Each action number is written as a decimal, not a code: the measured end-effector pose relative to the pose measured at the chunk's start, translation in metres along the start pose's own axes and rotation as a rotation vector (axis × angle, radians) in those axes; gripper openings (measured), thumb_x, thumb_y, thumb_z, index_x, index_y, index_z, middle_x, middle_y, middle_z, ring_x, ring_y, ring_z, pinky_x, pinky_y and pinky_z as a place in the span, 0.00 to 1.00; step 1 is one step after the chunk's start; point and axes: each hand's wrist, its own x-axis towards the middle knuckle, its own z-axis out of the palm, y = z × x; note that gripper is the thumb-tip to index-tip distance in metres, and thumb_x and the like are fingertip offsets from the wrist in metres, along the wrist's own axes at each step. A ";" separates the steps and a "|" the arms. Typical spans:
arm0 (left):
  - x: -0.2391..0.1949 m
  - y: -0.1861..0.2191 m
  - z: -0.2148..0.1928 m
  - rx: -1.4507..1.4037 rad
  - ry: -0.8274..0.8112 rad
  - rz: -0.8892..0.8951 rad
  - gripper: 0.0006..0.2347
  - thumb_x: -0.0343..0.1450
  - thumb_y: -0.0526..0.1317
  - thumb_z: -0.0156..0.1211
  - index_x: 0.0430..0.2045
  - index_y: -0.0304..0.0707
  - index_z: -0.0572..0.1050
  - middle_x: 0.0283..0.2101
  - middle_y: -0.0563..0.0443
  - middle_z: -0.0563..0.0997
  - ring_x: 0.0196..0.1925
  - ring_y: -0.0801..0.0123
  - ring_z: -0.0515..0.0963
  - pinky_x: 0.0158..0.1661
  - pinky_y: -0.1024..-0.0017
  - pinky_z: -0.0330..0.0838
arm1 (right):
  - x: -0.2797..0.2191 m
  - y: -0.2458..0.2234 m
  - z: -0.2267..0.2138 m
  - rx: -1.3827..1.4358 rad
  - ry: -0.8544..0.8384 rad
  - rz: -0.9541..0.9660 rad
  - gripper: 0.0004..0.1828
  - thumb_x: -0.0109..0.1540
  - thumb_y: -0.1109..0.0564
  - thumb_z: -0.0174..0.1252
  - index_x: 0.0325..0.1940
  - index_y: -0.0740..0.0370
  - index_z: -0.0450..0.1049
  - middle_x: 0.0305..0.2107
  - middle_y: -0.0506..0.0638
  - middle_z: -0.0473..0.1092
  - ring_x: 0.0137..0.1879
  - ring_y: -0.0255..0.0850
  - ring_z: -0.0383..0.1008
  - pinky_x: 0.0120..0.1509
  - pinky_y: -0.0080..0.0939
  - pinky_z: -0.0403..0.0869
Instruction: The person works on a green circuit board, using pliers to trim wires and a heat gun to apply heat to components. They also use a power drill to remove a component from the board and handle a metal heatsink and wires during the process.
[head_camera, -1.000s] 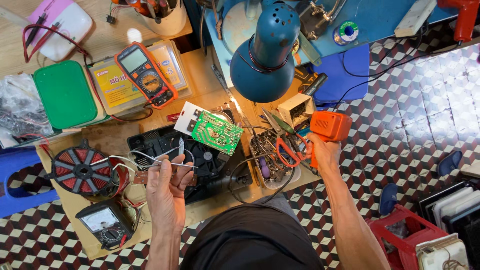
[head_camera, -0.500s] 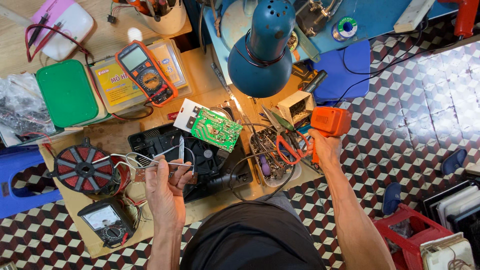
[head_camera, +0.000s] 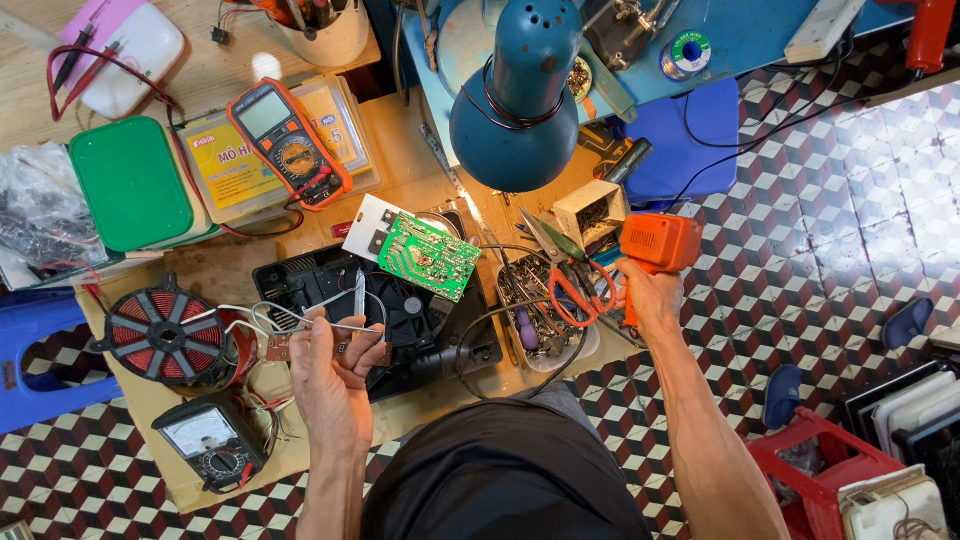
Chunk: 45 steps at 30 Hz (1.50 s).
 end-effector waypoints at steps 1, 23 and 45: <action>0.000 0.000 -0.001 -0.003 -0.001 0.000 0.10 0.79 0.43 0.51 0.52 0.42 0.66 0.43 0.42 0.81 0.41 0.59 0.85 0.39 0.69 0.81 | -0.001 -0.001 0.000 0.008 0.002 -0.005 0.17 0.56 0.55 0.66 0.45 0.68 0.76 0.26 0.53 0.73 0.23 0.38 0.73 0.25 0.38 0.75; -0.001 0.001 0.006 0.045 0.022 -0.005 0.13 0.77 0.39 0.55 0.54 0.40 0.64 0.45 0.45 0.81 0.44 0.61 0.85 0.42 0.70 0.81 | -0.005 0.000 0.002 0.006 -0.023 -0.054 0.15 0.57 0.55 0.65 0.42 0.68 0.77 0.24 0.50 0.72 0.22 0.37 0.74 0.23 0.37 0.73; -0.002 0.009 0.024 0.052 -0.010 0.020 0.12 0.76 0.37 0.57 0.51 0.35 0.66 0.41 0.45 0.81 0.44 0.63 0.84 0.45 0.70 0.82 | 0.000 0.011 -0.001 0.112 -0.078 -0.194 0.11 0.58 0.60 0.66 0.40 0.71 0.76 0.24 0.51 0.72 0.22 0.38 0.71 0.25 0.37 0.72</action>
